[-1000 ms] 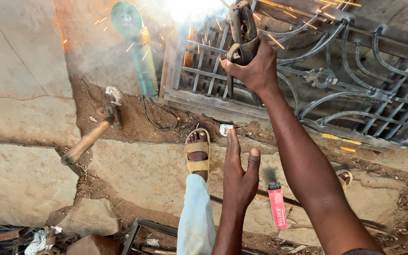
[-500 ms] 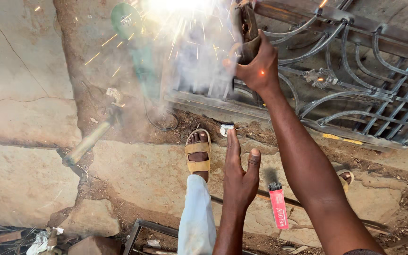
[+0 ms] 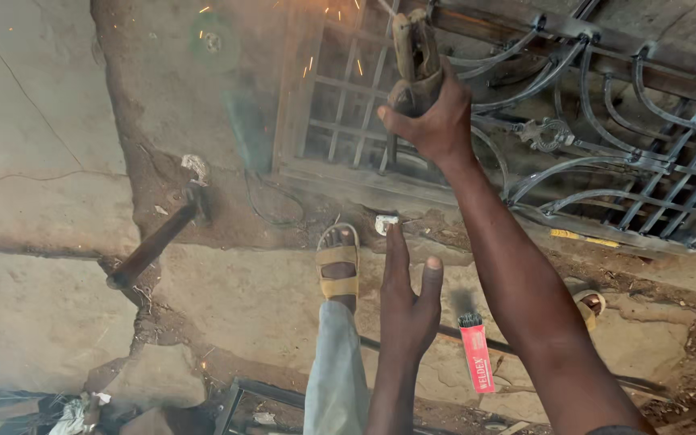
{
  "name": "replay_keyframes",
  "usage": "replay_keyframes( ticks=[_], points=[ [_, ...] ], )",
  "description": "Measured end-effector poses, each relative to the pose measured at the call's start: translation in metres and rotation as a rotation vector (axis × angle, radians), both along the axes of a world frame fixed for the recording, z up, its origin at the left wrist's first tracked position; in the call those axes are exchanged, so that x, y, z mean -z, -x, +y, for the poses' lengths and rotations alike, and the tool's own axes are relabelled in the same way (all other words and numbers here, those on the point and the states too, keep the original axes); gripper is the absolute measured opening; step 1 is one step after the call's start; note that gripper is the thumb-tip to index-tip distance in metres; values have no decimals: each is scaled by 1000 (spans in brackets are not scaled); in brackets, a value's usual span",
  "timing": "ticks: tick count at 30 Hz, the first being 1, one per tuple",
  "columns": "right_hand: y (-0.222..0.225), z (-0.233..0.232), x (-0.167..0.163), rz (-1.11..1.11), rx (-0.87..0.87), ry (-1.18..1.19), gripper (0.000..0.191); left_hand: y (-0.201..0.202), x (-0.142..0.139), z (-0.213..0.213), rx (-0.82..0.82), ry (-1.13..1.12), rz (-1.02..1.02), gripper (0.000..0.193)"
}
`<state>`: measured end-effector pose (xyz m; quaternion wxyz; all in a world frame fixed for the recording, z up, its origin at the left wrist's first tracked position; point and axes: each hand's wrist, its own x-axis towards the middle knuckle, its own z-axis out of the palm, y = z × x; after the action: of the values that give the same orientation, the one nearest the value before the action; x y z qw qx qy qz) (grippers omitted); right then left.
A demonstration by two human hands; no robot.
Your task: The person arc welds joints on a decorative metal window grille lying on the ground, holding the electrode holder in one hand and the welding rod in the other, striking arcs that produce sparks and smoke. They reposition along the grille, replace the welding rod, and tap the welds with a chipping hammer between passes.
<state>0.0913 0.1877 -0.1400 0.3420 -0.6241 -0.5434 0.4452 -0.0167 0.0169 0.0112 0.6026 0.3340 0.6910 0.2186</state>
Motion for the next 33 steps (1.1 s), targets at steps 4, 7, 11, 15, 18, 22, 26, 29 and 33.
replay_keyframes(
  ticks=[4, 7, 11, 15, 18, 22, 26, 29, 33],
  points=[
    [1, 1, 2, -38, -24, -60, 59, -1, 0, 0, 16, 19, 10, 80],
    [2, 2, 4, -56, -30, -107, 62, -1, 1, -1, 16, 22, 17, 80],
    [4, 4, 2, -17, -3, -50, 63, -1, 4, -4, 14, -11, 16, 79],
    [3, 5, -3, -34, -16, 7, 67, -2, 7, -6, 55, -7, 63, 80],
    [2, 4, -2, -2, -10, -20, 66, -3, 7, -7, -54, 36, -7, 80],
    [3, 4, 7, 3, -22, -58, 65, -1, 5, -6, 13, -22, 14, 79],
    [4, 4, 13, -99, -47, -72, 61, -1, 3, -3, 17, 13, 22, 80],
    [4, 3, 12, -61, -28, -48, 58, -1, 3, -1, 37, 0, 44, 80],
    [2, 1, 10, -87, -21, -11, 59, 0, 2, 0, 53, 5, 57, 81]
  ],
)
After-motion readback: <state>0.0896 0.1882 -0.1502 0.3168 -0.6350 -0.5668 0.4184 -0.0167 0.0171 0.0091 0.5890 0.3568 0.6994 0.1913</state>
